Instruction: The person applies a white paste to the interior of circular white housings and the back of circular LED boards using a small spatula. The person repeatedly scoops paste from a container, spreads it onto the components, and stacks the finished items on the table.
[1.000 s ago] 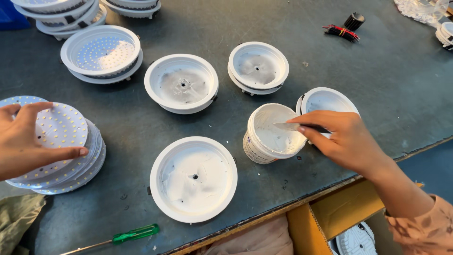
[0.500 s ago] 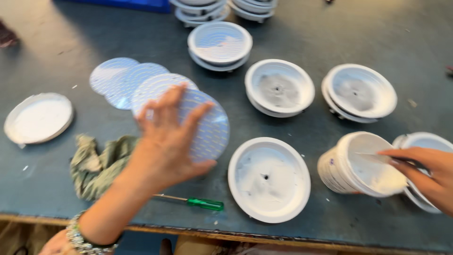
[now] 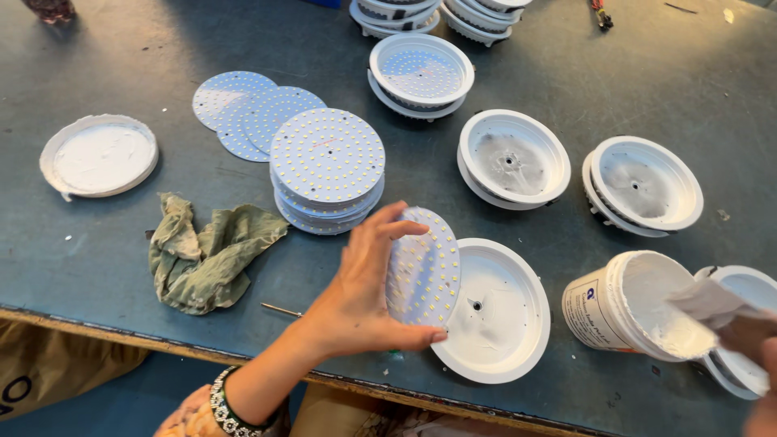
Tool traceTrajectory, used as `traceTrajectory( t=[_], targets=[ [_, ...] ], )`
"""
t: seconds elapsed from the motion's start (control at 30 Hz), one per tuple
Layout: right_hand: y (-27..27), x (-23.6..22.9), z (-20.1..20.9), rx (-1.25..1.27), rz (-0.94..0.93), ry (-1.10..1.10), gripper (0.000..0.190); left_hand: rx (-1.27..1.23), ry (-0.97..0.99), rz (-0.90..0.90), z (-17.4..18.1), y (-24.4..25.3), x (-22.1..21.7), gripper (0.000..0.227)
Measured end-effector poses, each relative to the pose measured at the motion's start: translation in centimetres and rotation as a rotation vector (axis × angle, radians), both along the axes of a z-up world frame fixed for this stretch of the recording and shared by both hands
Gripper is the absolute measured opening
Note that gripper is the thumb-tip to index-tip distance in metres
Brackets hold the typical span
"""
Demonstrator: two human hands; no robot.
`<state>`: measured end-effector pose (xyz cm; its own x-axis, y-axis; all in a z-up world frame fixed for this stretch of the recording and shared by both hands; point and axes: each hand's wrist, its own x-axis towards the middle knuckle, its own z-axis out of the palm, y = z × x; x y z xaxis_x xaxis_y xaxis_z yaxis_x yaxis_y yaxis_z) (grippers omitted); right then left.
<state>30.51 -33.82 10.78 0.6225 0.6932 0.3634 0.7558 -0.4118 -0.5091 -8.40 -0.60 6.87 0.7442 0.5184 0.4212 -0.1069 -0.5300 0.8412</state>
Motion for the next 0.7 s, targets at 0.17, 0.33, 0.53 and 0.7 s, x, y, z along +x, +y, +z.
traceTrajectory(
  t=[0.17, 0.33, 0.53, 0.7],
  targets=[
    [7.3, -13.0, -3.1, 0.023, 0.470, -0.072, 0.041, -1.295, -0.565, -0.683, -2.0, -2.0, -0.3, 0.113],
    [9.7, -18.9, -4.9, -0.092, 0.486, -0.369, 0.039, -1.546, -0.806, -0.655, -3.9, -4.8, -0.6, 0.111],
    [9.1, -19.8, -6.0, -0.247, 0.499, -0.379, 0.042, -1.590, -0.830, -0.651, -4.8, -6.0, -0.9, 0.112],
    [8.6, -19.8, -6.1, -0.273, 0.535, -0.369, 0.053, -1.627, -0.876, -0.664, -5.3, -6.3, -0.6, 0.111]
  ],
)
